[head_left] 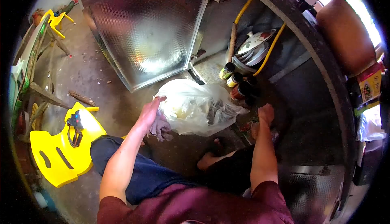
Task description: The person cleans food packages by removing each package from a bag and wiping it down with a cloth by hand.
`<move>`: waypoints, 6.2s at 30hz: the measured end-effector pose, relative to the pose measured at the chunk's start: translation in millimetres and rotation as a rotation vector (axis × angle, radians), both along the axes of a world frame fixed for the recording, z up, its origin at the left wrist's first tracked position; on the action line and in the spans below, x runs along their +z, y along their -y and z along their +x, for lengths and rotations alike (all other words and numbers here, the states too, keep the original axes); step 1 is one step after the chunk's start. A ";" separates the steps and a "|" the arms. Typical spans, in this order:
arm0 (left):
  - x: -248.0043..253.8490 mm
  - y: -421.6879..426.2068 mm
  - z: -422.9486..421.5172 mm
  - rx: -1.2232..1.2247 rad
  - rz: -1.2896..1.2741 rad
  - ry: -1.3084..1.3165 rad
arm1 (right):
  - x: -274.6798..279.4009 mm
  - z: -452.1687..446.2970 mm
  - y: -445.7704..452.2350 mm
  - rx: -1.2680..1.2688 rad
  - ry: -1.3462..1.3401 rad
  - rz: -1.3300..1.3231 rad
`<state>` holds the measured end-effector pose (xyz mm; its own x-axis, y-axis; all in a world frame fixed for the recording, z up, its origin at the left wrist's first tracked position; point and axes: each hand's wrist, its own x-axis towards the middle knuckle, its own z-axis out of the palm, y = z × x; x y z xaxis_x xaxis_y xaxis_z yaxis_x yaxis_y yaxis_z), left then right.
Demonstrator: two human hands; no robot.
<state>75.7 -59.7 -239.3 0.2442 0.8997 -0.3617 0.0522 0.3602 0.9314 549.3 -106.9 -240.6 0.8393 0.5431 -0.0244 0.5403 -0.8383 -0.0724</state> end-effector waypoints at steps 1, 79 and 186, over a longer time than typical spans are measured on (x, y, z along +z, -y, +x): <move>2.2 1.0 0.2 0.011 -0.040 0.034 | 9.2 -3.6 3.9 0.032 0.029 -0.008; -33.9 2.7 14.5 -0.092 -0.116 -0.262 | -96.1 174.2 172.9 -0.353 -0.170 0.203; -18.6 7.3 1.8 0.006 0.106 -0.052 | -29.4 -152.3 -34.1 0.766 -0.117 0.539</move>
